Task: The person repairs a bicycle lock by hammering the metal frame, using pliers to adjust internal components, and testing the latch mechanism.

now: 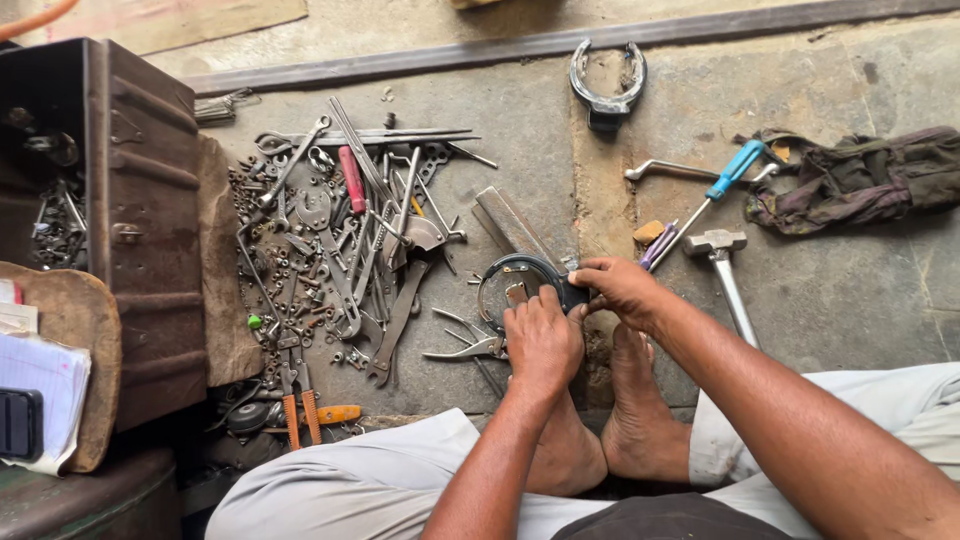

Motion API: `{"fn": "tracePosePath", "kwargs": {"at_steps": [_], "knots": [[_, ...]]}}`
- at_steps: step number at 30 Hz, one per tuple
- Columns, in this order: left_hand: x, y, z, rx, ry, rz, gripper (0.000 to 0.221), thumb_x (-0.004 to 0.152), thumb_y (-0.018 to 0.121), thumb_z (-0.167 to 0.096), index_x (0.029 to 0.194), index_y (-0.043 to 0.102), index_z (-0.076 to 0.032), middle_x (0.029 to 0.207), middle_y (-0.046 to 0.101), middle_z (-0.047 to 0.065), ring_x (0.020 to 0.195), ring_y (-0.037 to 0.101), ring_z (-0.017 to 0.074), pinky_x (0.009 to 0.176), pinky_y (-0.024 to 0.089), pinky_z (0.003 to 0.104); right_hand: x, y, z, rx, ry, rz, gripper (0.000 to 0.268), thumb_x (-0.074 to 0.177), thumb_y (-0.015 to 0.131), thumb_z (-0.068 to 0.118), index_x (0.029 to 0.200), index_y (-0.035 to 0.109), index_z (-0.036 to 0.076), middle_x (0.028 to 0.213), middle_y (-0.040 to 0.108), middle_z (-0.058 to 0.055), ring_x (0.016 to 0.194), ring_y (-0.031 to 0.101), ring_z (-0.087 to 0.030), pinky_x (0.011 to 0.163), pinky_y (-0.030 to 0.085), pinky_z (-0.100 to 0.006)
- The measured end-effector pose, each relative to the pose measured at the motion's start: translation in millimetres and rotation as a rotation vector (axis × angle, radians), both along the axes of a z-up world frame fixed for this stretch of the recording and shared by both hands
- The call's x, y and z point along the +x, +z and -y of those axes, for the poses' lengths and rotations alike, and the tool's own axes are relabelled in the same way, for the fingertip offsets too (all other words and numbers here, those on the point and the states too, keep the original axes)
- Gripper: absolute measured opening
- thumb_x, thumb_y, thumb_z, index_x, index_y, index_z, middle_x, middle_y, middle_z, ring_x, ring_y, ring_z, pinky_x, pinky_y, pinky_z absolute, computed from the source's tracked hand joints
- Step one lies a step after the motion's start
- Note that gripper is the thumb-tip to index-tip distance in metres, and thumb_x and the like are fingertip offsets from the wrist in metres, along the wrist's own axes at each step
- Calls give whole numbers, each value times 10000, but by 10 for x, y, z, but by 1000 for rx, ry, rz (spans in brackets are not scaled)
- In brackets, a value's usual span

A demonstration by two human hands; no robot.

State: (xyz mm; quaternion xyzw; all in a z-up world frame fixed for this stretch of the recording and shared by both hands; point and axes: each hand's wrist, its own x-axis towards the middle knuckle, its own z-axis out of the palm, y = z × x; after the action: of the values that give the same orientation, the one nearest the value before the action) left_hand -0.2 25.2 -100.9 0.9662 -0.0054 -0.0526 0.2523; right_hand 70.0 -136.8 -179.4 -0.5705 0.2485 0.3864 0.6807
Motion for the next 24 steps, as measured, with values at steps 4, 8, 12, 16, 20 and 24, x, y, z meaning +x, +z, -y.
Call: {"fn": "tracePosePath", "kwargs": {"at_steps": [4,8,12,16,20,24], "knots": [[20,-43,-28,-10,-6,-29,464,946,676,-415,1078,567,17,812,667,168,815,639,361,803,412,497,117,153,-47,-32,65,-19,280,878,715,161,1099,687,-8,942,724,-83,784,710,-168,597,618,-319],[32,-66,-35,-42,-25,-63,491,976,643,-425,1132,560,33,810,675,177,792,641,351,797,404,497,226,304,-29,-146,200,-14,358,864,731,172,1133,683,-60,970,733,-144,783,728,-205,636,634,-318],[37,-47,-25,-56,-14,-117,468,988,623,-428,1126,564,15,828,685,182,811,643,363,805,396,506,267,292,-13,-97,245,-6,370,872,734,176,1130,693,-86,960,722,-149,770,714,-211,640,627,-314],[59,-35,-34,-57,-3,-111,494,963,635,-436,1129,560,22,821,685,189,796,643,365,800,395,503,287,301,-28,-147,264,-15,345,872,742,165,1121,693,-70,934,707,-133,766,700,-196,638,614,-310],[49,-60,-32,-27,-19,-84,502,969,632,-446,1133,562,23,803,684,179,790,644,358,803,396,499,275,333,-64,-166,209,-11,369,833,770,106,1147,630,-29,913,667,-99,764,697,-184,623,658,-341],[52,-16,-45,39,-43,-85,510,971,634,-467,1117,570,17,766,689,168,778,659,359,788,401,503,261,381,-41,-200,240,-9,414,846,768,126,1211,596,32,901,651,-103,768,681,-185,610,648,-316]]}}
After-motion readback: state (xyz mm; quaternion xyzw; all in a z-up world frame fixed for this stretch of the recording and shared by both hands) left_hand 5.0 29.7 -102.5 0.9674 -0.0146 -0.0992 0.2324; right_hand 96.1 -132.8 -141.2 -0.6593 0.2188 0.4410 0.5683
